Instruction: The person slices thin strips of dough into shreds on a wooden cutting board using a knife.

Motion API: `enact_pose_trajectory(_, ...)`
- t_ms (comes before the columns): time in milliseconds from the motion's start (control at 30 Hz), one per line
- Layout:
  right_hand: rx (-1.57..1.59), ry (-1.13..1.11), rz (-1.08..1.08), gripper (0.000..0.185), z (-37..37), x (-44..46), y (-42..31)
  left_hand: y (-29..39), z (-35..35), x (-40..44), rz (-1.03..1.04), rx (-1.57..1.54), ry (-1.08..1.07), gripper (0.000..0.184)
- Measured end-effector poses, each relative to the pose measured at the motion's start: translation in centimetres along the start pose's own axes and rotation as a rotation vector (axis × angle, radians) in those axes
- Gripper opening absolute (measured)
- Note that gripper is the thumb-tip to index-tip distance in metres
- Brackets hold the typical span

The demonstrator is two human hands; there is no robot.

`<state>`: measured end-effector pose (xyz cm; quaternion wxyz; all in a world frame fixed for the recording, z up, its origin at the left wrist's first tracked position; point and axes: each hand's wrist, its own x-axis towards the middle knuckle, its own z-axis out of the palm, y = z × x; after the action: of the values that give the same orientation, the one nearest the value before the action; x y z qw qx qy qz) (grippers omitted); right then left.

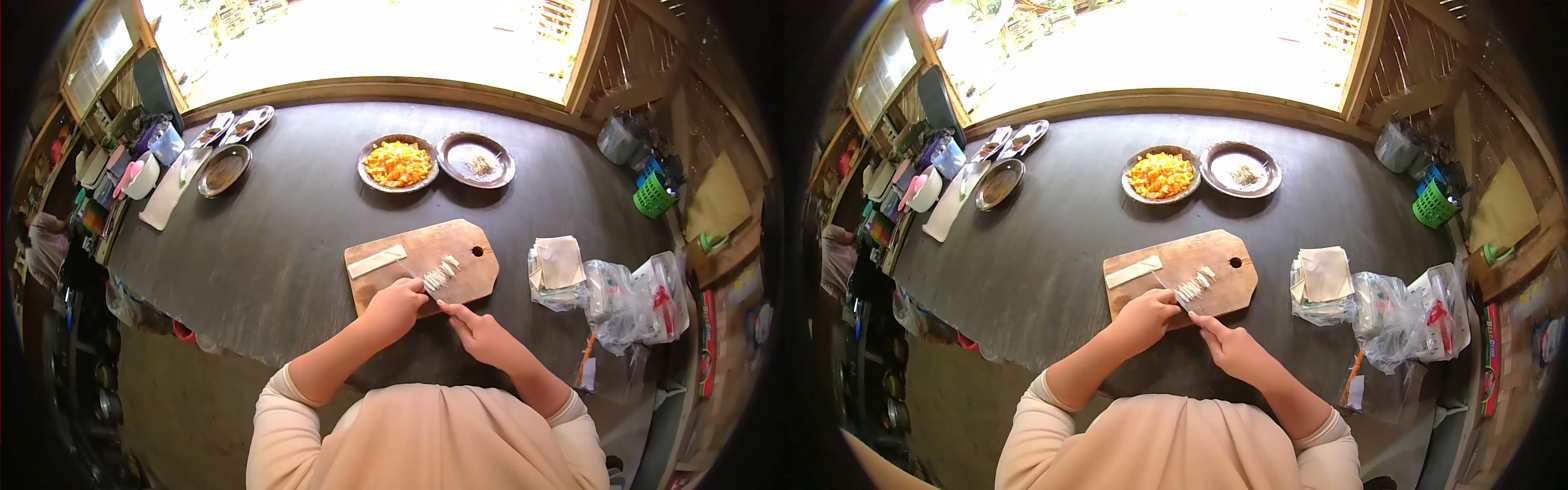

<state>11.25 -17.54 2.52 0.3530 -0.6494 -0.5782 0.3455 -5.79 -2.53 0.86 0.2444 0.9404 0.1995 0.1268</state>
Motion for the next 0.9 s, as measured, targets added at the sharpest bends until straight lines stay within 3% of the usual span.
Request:
enact_pose_trajectory(133, 0.038, -0.095, 0.101, 0.037, -2.2, -0.4, -2.2, 0.3, -0.3, -0.1, 0.018, -0.015, 0.036, 0.023)
enact_pose_trajectory(200, 0.044, -0.190, 0.297, 0.038, -3.0, -0.5, -3.2, 0.4, -0.5, -0.1, 0.005, 0.000, -0.013, 0.023)
enact_pose_trajectory(300, 0.054, -0.180, 0.325, 0.037, -2.9, -0.5, -3.2, 0.5, -0.6, -0.1, 0.007, -0.011, 0.014, 0.022)
enact_pose_trajectory(500, 0.046, -0.065, 0.031, 0.039, -0.8, 0.1, 0.0, 0.2, -0.4, 0.0, 0.009, -0.011, 0.003, 0.021)
enact_pose_trajectory(700, 0.051, -0.204, 0.314, 0.039, -2.8, -0.3, -3.3, 0.0, -0.5, 0.1, 0.021, -0.016, -0.004, 0.021)
enact_pose_trajectory(733, 0.052, -0.205, 0.316, 0.039, -2.3, -0.1, -2.4, 0.0, -0.5, 0.1, 0.020, -0.017, -0.006, 0.021)
enact_pose_trajectory(800, 0.014, -0.027, -0.021, 0.036, -0.7, 0.0, 0.1, 0.1, -0.4, 0.0, 0.030, -0.031, 0.025, 0.022)
enact_pose_trajectory(900, -0.005, -0.103, 0.121, 0.036, -1.2, 0.1, -1.9, -0.3, -0.4, 0.2, 0.008, -0.034, -0.021, 0.022)
